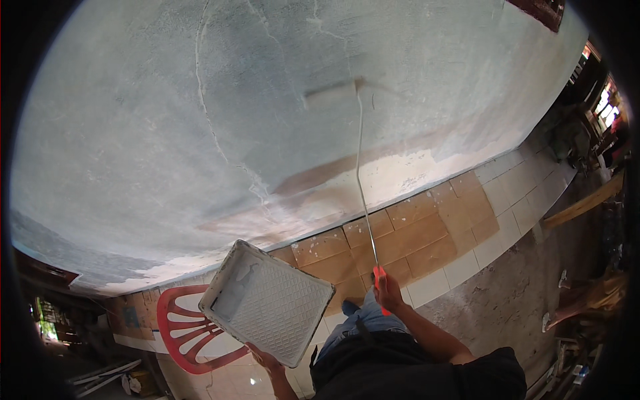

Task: The recorder is painting a wall around a window frame using a paint roller and a tray of white paint.

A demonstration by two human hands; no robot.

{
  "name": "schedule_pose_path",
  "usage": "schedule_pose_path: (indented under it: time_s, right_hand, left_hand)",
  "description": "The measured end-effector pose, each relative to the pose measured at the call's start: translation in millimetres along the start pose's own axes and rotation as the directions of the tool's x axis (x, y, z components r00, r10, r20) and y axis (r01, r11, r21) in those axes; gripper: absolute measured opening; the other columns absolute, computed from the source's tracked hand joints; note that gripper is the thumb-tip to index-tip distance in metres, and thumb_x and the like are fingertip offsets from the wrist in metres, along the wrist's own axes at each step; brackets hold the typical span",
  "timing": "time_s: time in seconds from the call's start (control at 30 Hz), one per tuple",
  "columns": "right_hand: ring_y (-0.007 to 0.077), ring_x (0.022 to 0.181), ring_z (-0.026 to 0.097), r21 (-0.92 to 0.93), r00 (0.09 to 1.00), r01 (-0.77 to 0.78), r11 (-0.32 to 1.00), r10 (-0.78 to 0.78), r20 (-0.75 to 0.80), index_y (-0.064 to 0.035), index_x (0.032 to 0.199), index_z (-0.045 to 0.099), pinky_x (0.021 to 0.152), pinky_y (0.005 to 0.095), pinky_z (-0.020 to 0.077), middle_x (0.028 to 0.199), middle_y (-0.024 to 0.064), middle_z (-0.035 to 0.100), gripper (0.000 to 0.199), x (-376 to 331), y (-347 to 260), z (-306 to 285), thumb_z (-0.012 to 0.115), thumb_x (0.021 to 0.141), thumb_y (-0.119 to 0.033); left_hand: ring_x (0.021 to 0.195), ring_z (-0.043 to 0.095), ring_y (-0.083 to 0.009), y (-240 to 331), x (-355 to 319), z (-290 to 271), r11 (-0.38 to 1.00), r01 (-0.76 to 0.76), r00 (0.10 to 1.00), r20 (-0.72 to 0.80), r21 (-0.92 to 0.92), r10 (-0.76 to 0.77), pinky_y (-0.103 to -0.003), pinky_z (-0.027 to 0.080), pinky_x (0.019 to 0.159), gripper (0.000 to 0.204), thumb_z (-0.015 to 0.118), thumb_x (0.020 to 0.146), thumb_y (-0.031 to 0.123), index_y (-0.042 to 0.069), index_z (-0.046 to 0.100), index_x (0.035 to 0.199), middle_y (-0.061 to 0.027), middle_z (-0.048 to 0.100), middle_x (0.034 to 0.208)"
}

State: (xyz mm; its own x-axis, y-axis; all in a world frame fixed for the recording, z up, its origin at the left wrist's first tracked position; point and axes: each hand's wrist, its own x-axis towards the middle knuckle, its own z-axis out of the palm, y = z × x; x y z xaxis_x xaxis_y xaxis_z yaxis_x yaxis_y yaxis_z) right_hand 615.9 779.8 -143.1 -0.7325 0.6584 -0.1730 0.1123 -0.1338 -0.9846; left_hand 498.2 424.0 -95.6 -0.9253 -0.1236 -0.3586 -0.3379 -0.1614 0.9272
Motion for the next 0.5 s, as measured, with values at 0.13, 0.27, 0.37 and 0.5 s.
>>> schedule_pose_path:
  time_s: [0.13, 0.27, 0.37, 0.5]
  right_hand:
    - [0.0086, 0.046, 0.044, 0.067, 0.993, 0.042, 0.997, -0.049, 0.106, -0.0078, 0.092, 0.049, 0.042, 0.0257, 0.0361, 0.057, -0.0012, 0.043, 0.044, 52.1, -119.4, 6.6, 0.037, 0.096, -0.050]
    - [0.0126, 0.053, 0.047, -0.123, 0.978, 0.203, 0.971, -0.195, 0.071, -0.0056, 0.096, 0.051, 0.049, 0.0312, 0.0394, 0.060, 0.0010, 0.045, 0.041, 66.7, -94.0, -9.9, 0.039, 0.097, -0.045]
    - [0.0109, 0.050, 0.047, -0.271, 0.982, 0.182, 0.945, -0.187, 0.007, -0.0075, 0.091, 0.050, 0.047, 0.0278, 0.0383, 0.058, -0.0001, 0.044, 0.047, 24.4, 11.2, -35.4, 0.039, 0.094, -0.053]
    - [0.0073, 0.045, 0.045, 0.032, 0.976, -0.214, 0.976, 0.213, 0.048, -0.0100, 0.099, 0.050, 0.040, 0.0253, 0.0358, 0.059, -0.0024, 0.044, 0.042, -2.7, 3.4, -23.9, 0.039, 0.095, -0.051]
  left_hand:
    - [0.127, 0.039, -0.0324, -0.3, 5.7, -5.1, 0.998, -0.042, 0.999, 0.019, -0.043, 0.043, -0.042, 0.038, 0.102, 0.076, 0.031, 0.095, 0.057, -0.001, 0.018, 0.145, -0.0176, 0.030, 0.145]
    - [0.128, 0.037, -0.0339, -20.6, 20.5, -23.7, 0.993, -0.113, 0.993, 0.040, 0.025, 0.112, -0.044, 0.035, 0.103, 0.078, 0.030, 0.095, 0.058, -0.001, 0.016, 0.145, -0.0179, 0.026, 0.147]
    - [0.129, 0.036, -0.0341, -17.1, 14.0, -7.2, 0.998, -0.065, 0.998, 0.024, 0.012, 0.065, -0.045, 0.034, 0.104, 0.078, 0.030, 0.095, 0.058, -0.001, 0.017, 0.145, -0.0182, 0.027, 0.147]
    - [0.123, 0.043, -0.0336, -24.1, 13.4, -20.0, 0.992, -0.115, 0.993, 0.000, 0.047, 0.115, -0.044, 0.040, 0.098, 0.078, 0.028, 0.095, 0.059, 0.000, 0.023, 0.144, -0.0183, 0.034, 0.142]
